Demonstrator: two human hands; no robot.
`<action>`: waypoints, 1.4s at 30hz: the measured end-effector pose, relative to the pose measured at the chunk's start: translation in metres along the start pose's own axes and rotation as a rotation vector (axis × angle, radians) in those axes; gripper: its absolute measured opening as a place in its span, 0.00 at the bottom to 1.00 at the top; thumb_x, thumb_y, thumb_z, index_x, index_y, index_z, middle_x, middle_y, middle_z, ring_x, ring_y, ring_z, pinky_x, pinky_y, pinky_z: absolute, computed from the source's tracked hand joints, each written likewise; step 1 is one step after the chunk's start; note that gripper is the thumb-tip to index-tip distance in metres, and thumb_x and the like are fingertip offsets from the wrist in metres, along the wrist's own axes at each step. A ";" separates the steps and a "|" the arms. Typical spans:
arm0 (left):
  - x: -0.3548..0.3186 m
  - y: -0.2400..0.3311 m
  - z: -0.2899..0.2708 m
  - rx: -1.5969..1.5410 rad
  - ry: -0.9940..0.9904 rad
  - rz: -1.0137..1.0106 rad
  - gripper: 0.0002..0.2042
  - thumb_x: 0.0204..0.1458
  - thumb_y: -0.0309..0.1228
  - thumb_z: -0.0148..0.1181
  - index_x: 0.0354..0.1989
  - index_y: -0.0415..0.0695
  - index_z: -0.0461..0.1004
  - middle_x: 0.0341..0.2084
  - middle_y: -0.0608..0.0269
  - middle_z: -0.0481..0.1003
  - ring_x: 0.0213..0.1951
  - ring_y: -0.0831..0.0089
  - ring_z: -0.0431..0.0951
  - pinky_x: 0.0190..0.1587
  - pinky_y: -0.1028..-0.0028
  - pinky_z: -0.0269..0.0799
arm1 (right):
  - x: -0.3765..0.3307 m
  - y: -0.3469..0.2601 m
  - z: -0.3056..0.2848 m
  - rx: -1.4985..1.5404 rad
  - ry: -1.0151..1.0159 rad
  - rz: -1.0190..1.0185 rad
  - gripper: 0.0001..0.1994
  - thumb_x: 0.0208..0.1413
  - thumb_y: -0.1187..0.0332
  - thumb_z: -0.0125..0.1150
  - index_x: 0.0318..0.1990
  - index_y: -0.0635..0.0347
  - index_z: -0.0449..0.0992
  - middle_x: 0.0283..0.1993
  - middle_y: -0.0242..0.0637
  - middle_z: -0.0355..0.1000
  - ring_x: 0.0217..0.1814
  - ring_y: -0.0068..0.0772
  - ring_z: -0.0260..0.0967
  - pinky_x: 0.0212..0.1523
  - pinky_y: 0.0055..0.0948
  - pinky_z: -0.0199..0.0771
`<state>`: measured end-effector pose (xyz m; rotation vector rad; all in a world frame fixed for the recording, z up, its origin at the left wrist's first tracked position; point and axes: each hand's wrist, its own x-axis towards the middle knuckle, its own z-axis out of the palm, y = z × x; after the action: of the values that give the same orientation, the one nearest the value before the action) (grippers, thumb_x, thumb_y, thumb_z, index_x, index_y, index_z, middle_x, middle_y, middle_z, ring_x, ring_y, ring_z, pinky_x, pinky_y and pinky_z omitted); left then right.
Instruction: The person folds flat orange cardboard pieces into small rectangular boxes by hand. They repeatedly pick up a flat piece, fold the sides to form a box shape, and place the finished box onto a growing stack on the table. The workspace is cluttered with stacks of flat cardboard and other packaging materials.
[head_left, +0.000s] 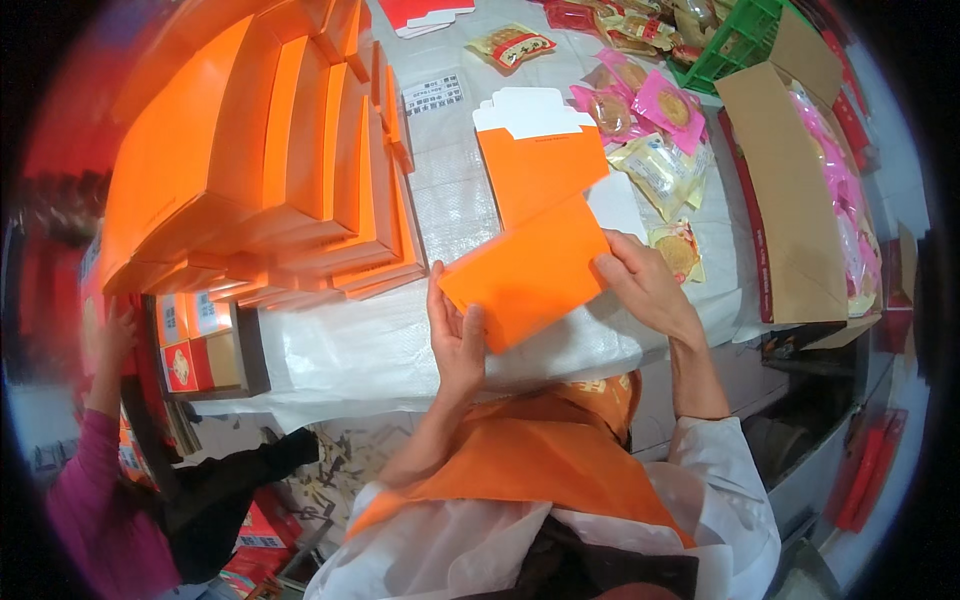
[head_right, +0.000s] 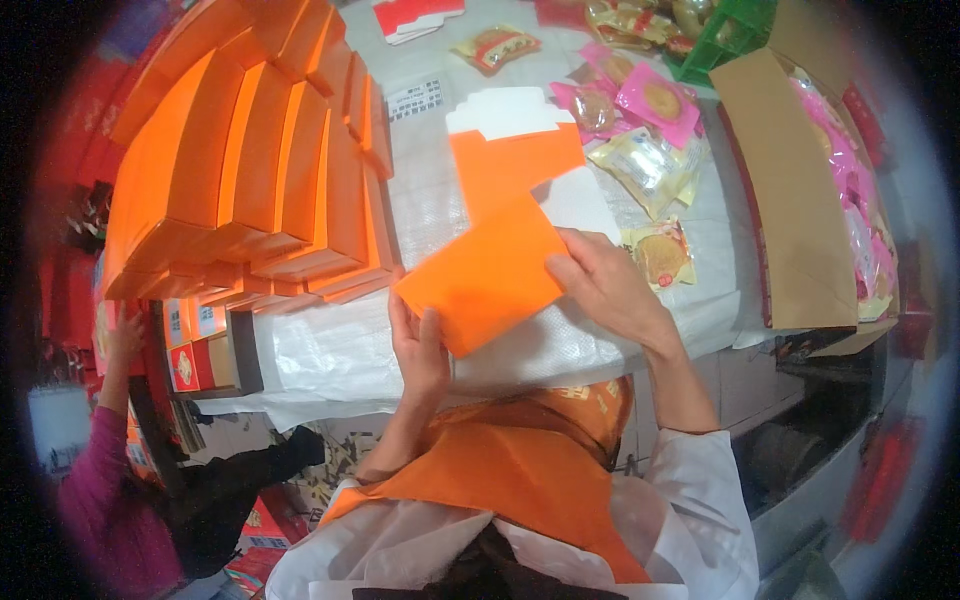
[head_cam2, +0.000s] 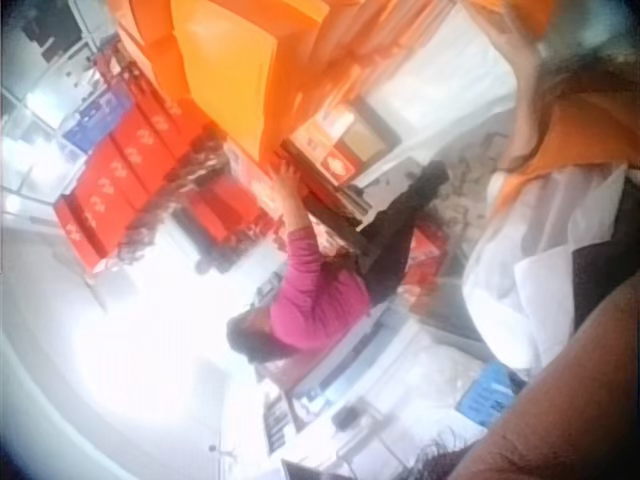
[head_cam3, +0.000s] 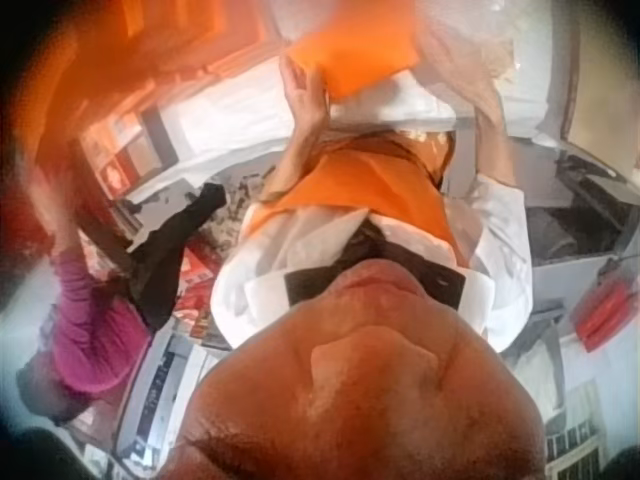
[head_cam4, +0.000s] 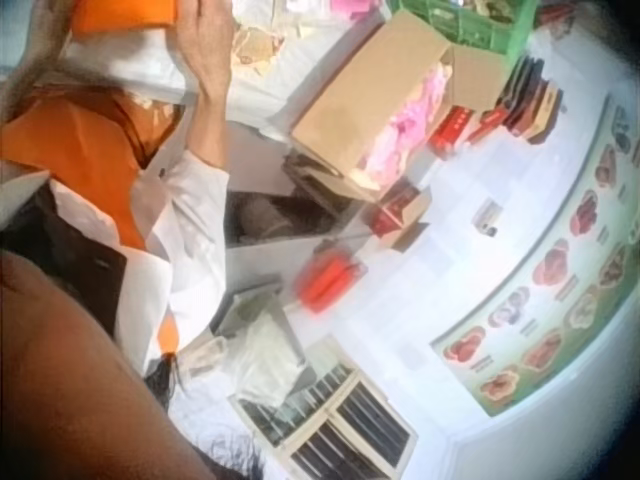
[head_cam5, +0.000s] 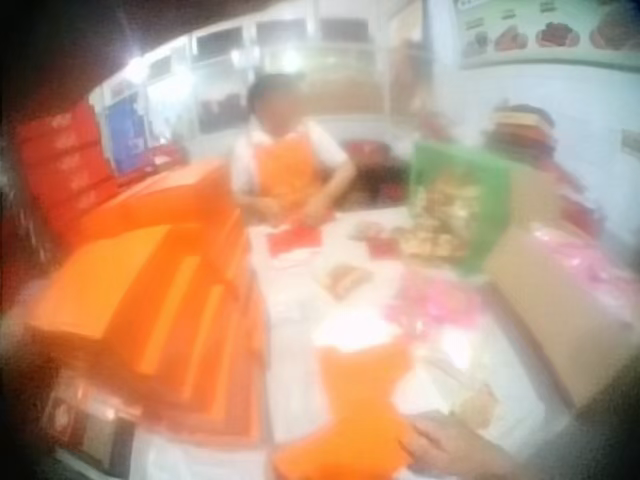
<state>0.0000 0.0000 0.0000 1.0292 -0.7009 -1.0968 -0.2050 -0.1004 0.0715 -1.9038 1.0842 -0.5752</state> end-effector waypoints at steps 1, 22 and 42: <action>-0.003 0.002 -0.001 0.010 -0.010 0.002 0.33 0.55 0.32 0.49 0.62 0.38 0.36 0.56 0.53 0.54 0.58 0.68 0.55 0.59 0.69 0.48 | -0.001 -0.005 0.000 0.072 0.021 -0.013 0.16 0.56 0.66 0.45 0.52 0.59 0.65 0.43 0.42 0.71 0.46 0.32 0.68 0.47 0.28 0.65; -0.047 0.039 -0.021 0.557 -0.370 0.082 0.27 0.48 0.29 0.56 0.57 0.39 0.56 0.47 0.52 0.64 0.49 0.63 0.65 0.54 0.69 0.58 | -0.053 -0.002 0.090 0.590 -0.049 -0.031 0.08 0.49 0.81 0.48 0.38 0.68 0.67 0.42 0.45 0.71 0.41 0.28 0.70 0.43 0.26 0.69; -0.035 0.008 -0.011 0.489 -0.242 0.029 0.14 0.43 0.19 0.57 0.39 0.37 0.62 0.40 0.60 0.64 0.42 0.73 0.65 0.46 0.76 0.63 | -0.068 0.026 0.121 0.799 0.291 -0.068 0.15 0.48 0.82 0.48 0.44 0.64 0.56 0.45 0.41 0.62 0.48 0.27 0.61 0.41 0.20 0.66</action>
<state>0.0012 0.0375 0.0042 1.3030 -1.2160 -1.0580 -0.1656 0.0048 -0.0137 -1.1773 0.7850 -1.1501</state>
